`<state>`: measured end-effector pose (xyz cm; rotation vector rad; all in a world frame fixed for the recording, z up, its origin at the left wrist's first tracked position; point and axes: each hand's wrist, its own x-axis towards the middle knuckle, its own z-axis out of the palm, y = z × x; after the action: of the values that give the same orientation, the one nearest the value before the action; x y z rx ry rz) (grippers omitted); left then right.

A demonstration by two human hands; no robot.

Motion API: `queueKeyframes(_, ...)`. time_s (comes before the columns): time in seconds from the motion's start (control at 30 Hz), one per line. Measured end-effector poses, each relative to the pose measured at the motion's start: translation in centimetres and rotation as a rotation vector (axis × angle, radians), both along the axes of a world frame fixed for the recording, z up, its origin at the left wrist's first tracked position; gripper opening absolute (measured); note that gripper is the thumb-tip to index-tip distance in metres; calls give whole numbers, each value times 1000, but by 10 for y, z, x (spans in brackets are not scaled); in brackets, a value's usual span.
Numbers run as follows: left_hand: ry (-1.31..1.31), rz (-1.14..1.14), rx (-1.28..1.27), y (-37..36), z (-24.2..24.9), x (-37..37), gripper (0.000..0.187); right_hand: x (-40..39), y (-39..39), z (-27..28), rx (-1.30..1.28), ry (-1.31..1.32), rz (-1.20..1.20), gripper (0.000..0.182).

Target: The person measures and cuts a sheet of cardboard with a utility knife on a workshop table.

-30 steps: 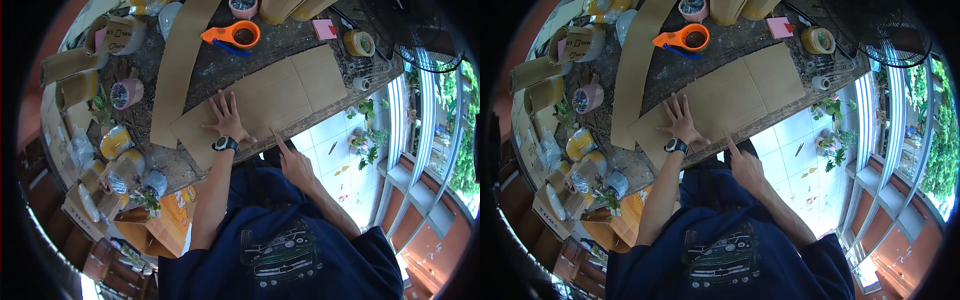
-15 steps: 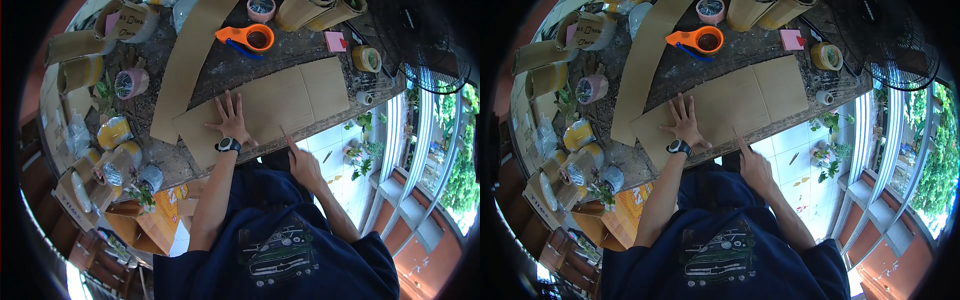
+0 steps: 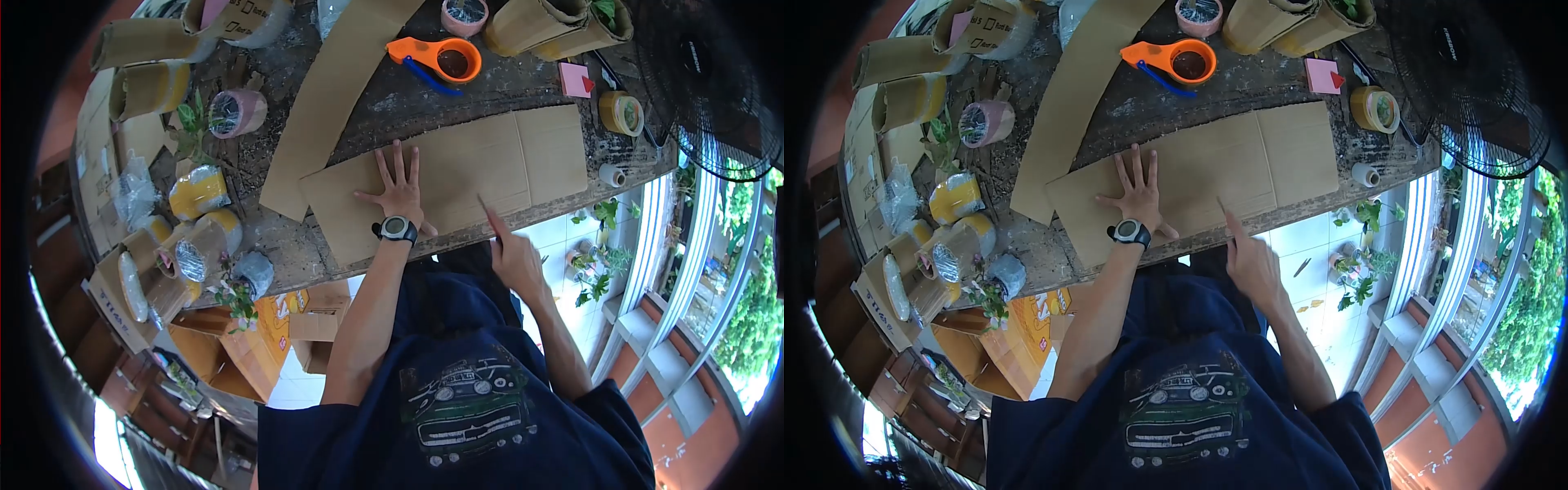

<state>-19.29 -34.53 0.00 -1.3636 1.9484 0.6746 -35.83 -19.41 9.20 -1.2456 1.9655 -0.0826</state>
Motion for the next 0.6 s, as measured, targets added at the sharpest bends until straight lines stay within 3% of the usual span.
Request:
queueKeyframes(0.1,34,19,0,-1,6,-1,172,-9,-87,-47,-384,-3,-48,57)
queueKeyframes(0.2,25,20,19,-1,3,0,171,-3,-95,-41,-219,137,11,59)
queueKeyframes(0.27,5,21,28,-6,3,-2,171,-2,-41,-42,-195,112,38,64)
queueKeyframes(0.33,3,9,52,-1,4,-1,170,1,12,-21,57,106,53,68)
queueKeyframes(0.43,25,15,40,-7,5,-1,169,-12,30,9,263,-2,87,62)
queueKeyframes(0.6,15,9,24,-4,8,-1,169,-22,-66,-29,-250,48,-29,57)
